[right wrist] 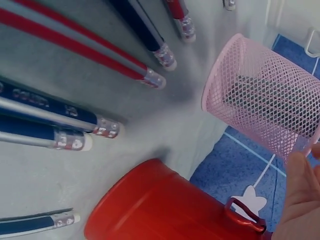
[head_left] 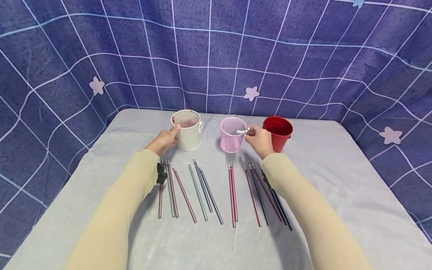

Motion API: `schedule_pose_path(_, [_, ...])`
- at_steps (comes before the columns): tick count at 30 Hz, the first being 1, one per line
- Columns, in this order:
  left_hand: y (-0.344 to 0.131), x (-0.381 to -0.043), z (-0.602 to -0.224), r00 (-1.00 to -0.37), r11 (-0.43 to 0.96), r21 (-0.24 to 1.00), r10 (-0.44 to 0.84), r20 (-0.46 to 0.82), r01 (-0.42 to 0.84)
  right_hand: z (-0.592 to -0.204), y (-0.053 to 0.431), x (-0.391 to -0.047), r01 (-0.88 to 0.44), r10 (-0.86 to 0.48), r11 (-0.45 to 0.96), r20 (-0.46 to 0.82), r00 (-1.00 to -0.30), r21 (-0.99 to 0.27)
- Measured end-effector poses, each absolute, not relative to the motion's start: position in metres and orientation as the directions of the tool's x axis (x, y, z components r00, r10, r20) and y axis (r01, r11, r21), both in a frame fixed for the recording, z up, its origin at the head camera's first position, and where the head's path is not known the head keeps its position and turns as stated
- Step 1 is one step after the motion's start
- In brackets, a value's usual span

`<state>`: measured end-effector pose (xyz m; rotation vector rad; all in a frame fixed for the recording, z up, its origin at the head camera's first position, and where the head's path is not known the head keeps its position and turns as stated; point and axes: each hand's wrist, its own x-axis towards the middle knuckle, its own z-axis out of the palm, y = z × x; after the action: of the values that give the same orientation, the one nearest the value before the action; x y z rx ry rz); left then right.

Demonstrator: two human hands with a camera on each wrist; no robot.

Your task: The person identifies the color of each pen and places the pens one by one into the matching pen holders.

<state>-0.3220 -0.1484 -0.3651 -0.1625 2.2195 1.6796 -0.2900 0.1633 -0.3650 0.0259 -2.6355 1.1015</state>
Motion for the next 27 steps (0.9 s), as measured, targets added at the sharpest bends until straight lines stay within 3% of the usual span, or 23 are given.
schedule_pose_path(6, [-0.148,-0.321,-0.365,-0.932,0.299,0.907,0.115,-0.342,-0.296,-0.367,0.161,-0.283,-0.098,0.050,0.751,0.203,-0.978,-0.653])
schedule_pose_path(11, [-0.148,-0.321,-0.365,-0.930,0.317,0.901,0.116,-0.348,-0.297,-0.365,0.154,-0.275,-0.043,-0.016,0.811,0.052,-0.999,-0.583])
schedule_pose_path(15, [-0.148,-0.322,-0.365,-0.930,0.323,0.898,0.110,-0.351,-0.300,-0.369,0.144,-0.271,-0.074,-0.105,0.851,-0.029,-0.994,-0.519])
schedule_pose_path(27, [-0.152,-0.327,-0.371,-0.932,0.338,0.896,0.118,-0.342,-0.286,-0.387,0.077,-0.249,-0.199,-0.335,0.785,-0.132,-0.933,-0.586])
